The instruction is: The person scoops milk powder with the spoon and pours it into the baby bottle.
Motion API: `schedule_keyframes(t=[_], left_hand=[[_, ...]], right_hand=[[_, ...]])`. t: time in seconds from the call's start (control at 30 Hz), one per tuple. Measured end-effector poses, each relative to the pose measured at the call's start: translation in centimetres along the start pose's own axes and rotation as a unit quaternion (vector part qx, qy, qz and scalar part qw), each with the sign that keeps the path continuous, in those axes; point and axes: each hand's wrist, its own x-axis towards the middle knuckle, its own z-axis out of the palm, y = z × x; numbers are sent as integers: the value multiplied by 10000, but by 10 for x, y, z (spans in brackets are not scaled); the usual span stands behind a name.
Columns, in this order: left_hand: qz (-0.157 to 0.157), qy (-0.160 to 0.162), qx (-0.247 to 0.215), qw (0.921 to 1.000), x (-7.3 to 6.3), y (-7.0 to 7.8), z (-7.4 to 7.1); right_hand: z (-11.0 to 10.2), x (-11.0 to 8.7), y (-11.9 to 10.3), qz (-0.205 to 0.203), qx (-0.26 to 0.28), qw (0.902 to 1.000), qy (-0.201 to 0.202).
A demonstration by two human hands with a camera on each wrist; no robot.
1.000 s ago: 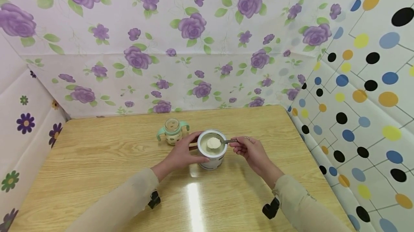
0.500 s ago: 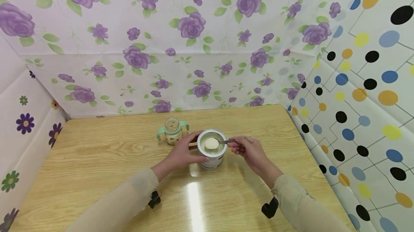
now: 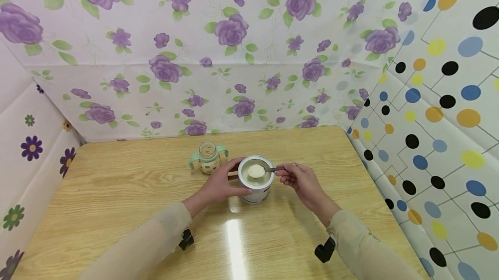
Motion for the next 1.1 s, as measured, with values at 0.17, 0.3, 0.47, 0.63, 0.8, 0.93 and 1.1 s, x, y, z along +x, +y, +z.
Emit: schedule_keyframes(t=[0.17,0.3,0.47,0.63,0.8,0.93,1.1], left_hand=[[0,-8,42,10000,1,1,0],[1,-58,117,9999,2,3,0],[6,-106,284,9995,2,4,-2],[32,-157,622,9979,1,7,-8],[113,-190,825,9963,3,9,-13],[129,-253,810,9963,3,9,-14],[115,-293,848,9959,3,12,-16]], right_hand=[[-1,0,2,-11,12,10000,-17],[-1,-1,2,-29,28,10000,-2],[0,-1,3,-16,215,9997,-69],[0,0,4,33,473,9988,-121],[0,-1,3,52,612,9980,-114],[1,-2,3,75,755,9971,-87],[0,-2,3,145,878,9960,-34]])
